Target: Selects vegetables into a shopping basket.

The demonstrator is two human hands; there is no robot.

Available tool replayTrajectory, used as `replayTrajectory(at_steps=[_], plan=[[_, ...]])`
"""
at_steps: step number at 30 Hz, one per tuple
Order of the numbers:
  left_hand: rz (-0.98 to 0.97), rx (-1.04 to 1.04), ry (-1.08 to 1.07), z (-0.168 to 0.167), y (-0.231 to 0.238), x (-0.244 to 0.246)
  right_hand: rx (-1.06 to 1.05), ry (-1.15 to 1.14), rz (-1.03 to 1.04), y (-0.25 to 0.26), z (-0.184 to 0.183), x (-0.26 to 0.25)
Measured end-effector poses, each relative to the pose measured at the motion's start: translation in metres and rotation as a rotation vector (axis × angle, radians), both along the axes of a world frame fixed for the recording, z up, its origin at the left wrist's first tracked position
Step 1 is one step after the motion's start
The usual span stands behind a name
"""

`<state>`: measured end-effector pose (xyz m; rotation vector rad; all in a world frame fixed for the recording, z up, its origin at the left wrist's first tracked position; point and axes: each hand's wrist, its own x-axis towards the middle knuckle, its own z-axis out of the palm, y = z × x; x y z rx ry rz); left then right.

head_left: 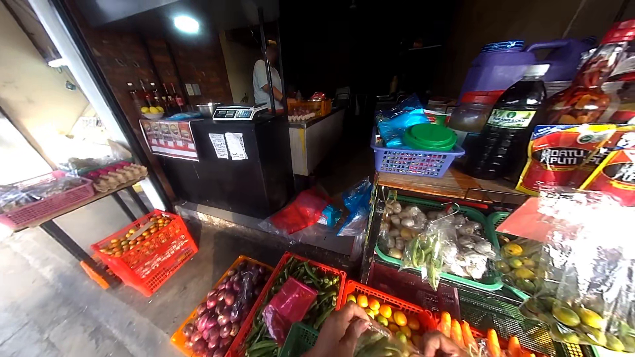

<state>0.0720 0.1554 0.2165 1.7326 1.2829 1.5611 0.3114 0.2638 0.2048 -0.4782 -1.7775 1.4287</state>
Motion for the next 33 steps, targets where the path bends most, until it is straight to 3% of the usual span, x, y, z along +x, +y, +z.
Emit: replayTrajectory(at_steps=[3, 7, 10, 12, 14, 16, 18, 22, 27, 30, 33], plan=[[0.048, -0.011, -0.109, 0.011, 0.003, 0.005, -0.177, 0.304, 0.066, 0.012, -0.024, 0.004], [0.024, 0.015, -0.001, 0.018, 0.007, 0.016, -0.115, 0.013, 0.270, -0.005, -0.041, -0.006], [0.014, 0.026, 0.068, 0.018, 0.003, 0.020, -0.042, -0.149, 0.018, -0.038, -0.028, -0.034], [0.046, 0.052, -0.025, 0.017, 0.001, 0.018, -0.032, -0.093, -0.160, -0.047, -0.026, -0.049], [0.053, 0.035, -0.160, 0.018, 0.001, 0.014, -0.016, -0.018, -0.205, -0.049, -0.017, -0.056], [-0.095, -0.080, -0.224, 0.011, 0.002, 0.009, -0.019, 0.013, -0.250, -0.049, -0.005, -0.060], [-0.163, -0.294, -0.201, 0.003, -0.004, 0.014, -0.103, 0.040, -0.282, -0.049, 0.005, -0.065], [0.039, -0.478, -0.034, -0.004, -0.009, 0.033, -0.180, 0.074, -0.283, -0.039, 0.005, -0.068], [-0.031, -0.426, -0.036, -0.024, -0.004, 0.037, -0.239, 0.176, -0.309, -0.033, 0.002, -0.069], [0.028, -0.432, -0.048, -0.032, -0.006, 0.045, -0.283, 0.192, -0.324, -0.031, 0.006, -0.067], [0.091, -0.419, -0.184, -0.039, -0.004, 0.045, -0.258, 0.163, -0.157, -0.026, 0.005, -0.058]])
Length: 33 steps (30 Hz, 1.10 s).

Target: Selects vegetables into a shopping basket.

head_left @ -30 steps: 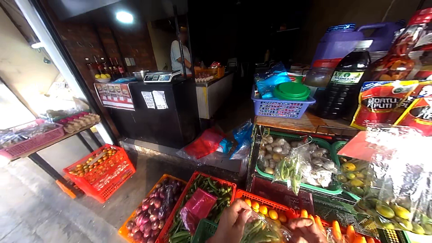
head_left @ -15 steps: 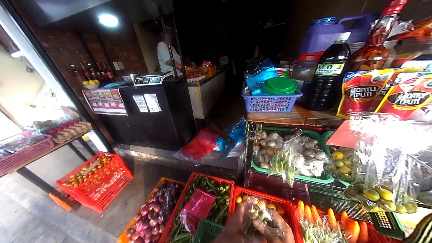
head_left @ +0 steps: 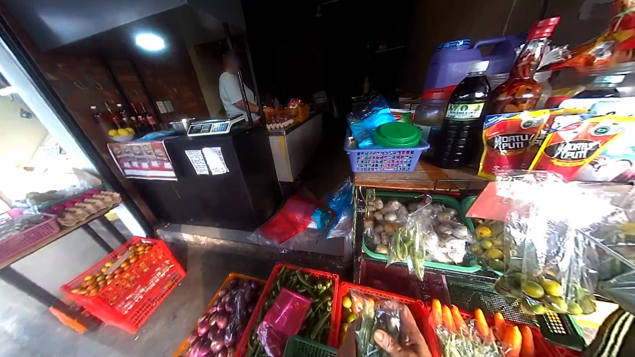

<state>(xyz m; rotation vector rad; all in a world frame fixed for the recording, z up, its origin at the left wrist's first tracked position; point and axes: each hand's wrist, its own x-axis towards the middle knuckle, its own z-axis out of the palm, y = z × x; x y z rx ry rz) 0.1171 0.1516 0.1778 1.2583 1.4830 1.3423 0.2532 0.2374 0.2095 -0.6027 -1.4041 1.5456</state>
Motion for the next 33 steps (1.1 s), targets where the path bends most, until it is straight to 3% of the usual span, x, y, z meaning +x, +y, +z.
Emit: replayTrajectory(at_steps=[3, 7, 13, 18, 22, 28, 33], plan=[[0.071, -0.008, -0.190, -0.001, 0.007, -0.003, -0.097, -0.131, 0.153, 0.004, -0.006, 0.007], [0.021, -0.068, -0.157, 0.001, 0.007, -0.004, -0.203, -0.292, 0.111, 0.005, -0.010, 0.006], [-0.089, -0.031, -0.343, -0.017, 0.003, -0.007, -0.209, -0.067, 0.143, 0.016, -0.025, 0.013], [0.108, -0.166, -0.068, -0.013, 0.011, -0.013, -0.238, 0.006, 0.169, 0.019, -0.026, 0.010], [0.161, -0.117, 0.127, -0.004, 0.025, -0.011, -0.235, -0.015, -0.021, 0.027, -0.010, 0.004], [0.029, 0.116, -0.123, 0.033, 0.079, -0.006, -0.080, -0.109, -0.006, 0.063, 0.018, 0.018], [-0.061, 0.135, -0.108, 0.070, 0.141, 0.009, -0.008, -0.071, -0.156, 0.097, 0.033, 0.030]])
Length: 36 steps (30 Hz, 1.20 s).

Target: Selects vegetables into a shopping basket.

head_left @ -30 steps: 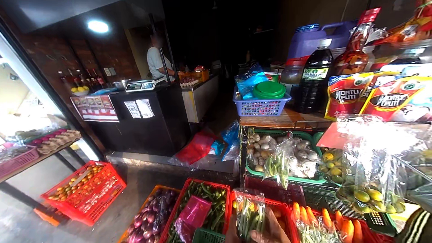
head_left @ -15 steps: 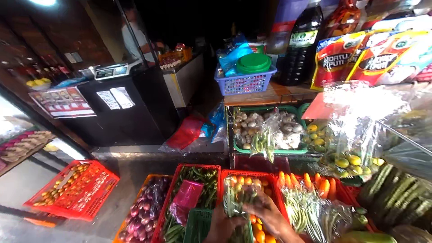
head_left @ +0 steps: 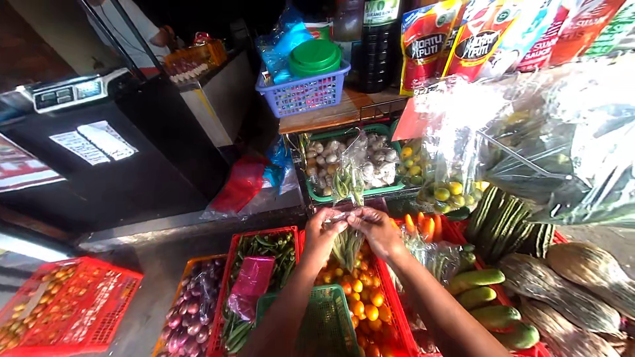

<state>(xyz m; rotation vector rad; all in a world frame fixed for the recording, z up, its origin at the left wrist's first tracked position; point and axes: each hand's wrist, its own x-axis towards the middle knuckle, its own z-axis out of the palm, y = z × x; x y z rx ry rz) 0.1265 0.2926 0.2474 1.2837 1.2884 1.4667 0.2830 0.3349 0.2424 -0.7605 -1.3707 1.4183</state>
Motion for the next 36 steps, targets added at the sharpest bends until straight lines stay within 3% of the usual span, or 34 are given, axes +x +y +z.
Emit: replayTrajectory(at_steps=[7, 12, 14, 19, 30, 36], plan=[[-0.005, -0.075, 0.077, 0.014, 0.063, 0.034, 0.008, -0.046, -0.167, 0.059, 0.001, 0.027], [0.313, -0.022, 0.521, 0.037, 0.099, 0.063, 0.063, -0.040, -0.291, 0.113, 0.006, 0.029], [0.408, 0.034, 0.592, 0.043, 0.115, 0.069, 0.138, -0.061, -0.361, 0.130, 0.012, 0.019], [0.415, 0.043, 0.594, 0.057, 0.142, 0.065, 0.170, -0.090, -0.343, 0.158, 0.024, -0.002], [0.432, -0.042, 0.608, 0.062, 0.146, 0.049, 0.021, -0.047, -0.221, 0.156, 0.030, -0.017], [0.423, -0.025, 0.546, 0.057, 0.151, 0.045, 0.077, -0.011, -0.256, 0.155, 0.019, -0.022]])
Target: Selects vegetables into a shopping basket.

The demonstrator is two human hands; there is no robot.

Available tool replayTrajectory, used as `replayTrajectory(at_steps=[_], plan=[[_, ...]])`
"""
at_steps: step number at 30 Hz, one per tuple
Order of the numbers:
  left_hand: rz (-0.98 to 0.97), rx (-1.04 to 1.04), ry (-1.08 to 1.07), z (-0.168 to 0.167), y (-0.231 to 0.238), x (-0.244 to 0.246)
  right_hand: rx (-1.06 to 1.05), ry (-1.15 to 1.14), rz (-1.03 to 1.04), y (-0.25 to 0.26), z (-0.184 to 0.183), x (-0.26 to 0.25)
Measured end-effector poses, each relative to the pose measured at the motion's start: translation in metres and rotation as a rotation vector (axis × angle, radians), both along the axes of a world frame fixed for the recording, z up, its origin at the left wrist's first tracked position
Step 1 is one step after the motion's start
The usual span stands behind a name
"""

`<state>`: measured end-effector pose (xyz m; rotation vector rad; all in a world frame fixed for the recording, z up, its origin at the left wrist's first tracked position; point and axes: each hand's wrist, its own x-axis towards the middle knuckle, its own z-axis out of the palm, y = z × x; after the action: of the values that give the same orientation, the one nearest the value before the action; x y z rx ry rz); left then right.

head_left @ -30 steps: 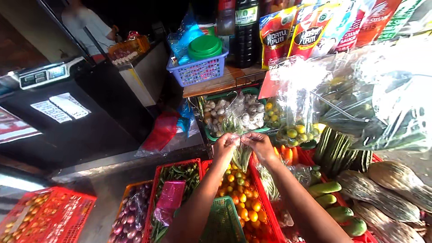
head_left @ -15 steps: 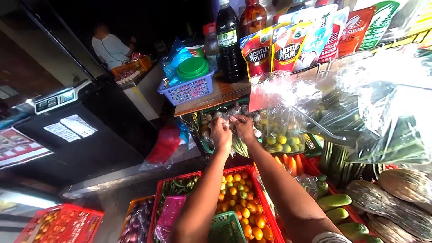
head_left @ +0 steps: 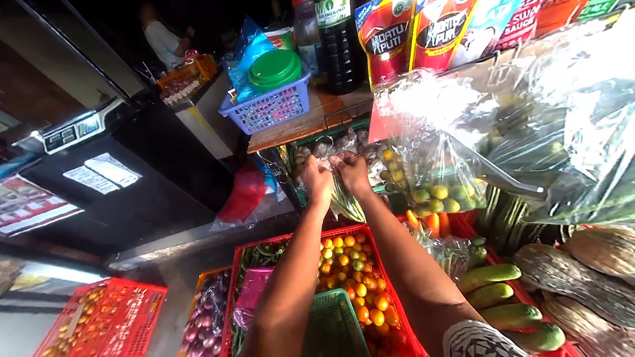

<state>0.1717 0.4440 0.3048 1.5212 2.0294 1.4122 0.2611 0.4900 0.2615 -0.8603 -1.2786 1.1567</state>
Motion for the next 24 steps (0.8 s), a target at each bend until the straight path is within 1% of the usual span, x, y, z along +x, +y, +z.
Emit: replayTrajectory(at_steps=[4, 8, 10, 11, 13, 15, 17, 19, 21, 22, 24], plan=[[-0.017, 0.001, -0.034, -0.007, 0.005, -0.003, -0.037, -0.038, -0.029, 0.012, -0.008, -0.004], [-0.072, 0.015, -0.049, -0.016, 0.008, -0.010, -0.184, -0.038, -0.040, 0.017, -0.012, 0.005], [-0.104, 0.033, -0.021, -0.013, 0.008, -0.011, -0.242, -0.118, -0.108, 0.016, -0.017, 0.015], [-0.109, 0.042, 0.004, -0.013, 0.007, -0.011, -0.278, -0.182, -0.132, 0.018, -0.030, 0.019], [-0.112, 0.056, 0.060, -0.012, 0.006, -0.014, -0.331, -0.306, -0.148, 0.028, -0.078, 0.032], [-0.121, 0.055, 0.075, -0.011, 0.006, -0.019, -0.354, -0.440, -0.074, 0.017, -0.123, 0.058], [-0.169, 0.082, 0.016, -0.012, 0.005, -0.025, -0.392, -0.548, 0.008, -0.003, -0.159, 0.094], [-0.268, 0.163, -0.077, -0.013, -0.008, -0.030, -0.463, -0.581, 0.015, -0.032, -0.187, 0.133], [-0.397, 0.247, -0.073, -0.015, -0.039, -0.036, -0.555, -0.542, -0.063, -0.064, -0.207, 0.172], [-0.457, 0.238, -0.023, -0.019, -0.063, -0.042, -0.602, -0.534, -0.112, -0.083, -0.214, 0.190], [-0.520, 0.103, 0.089, -0.038, -0.117, -0.057, -0.686, -0.523, -0.205, -0.124, -0.224, 0.222]])
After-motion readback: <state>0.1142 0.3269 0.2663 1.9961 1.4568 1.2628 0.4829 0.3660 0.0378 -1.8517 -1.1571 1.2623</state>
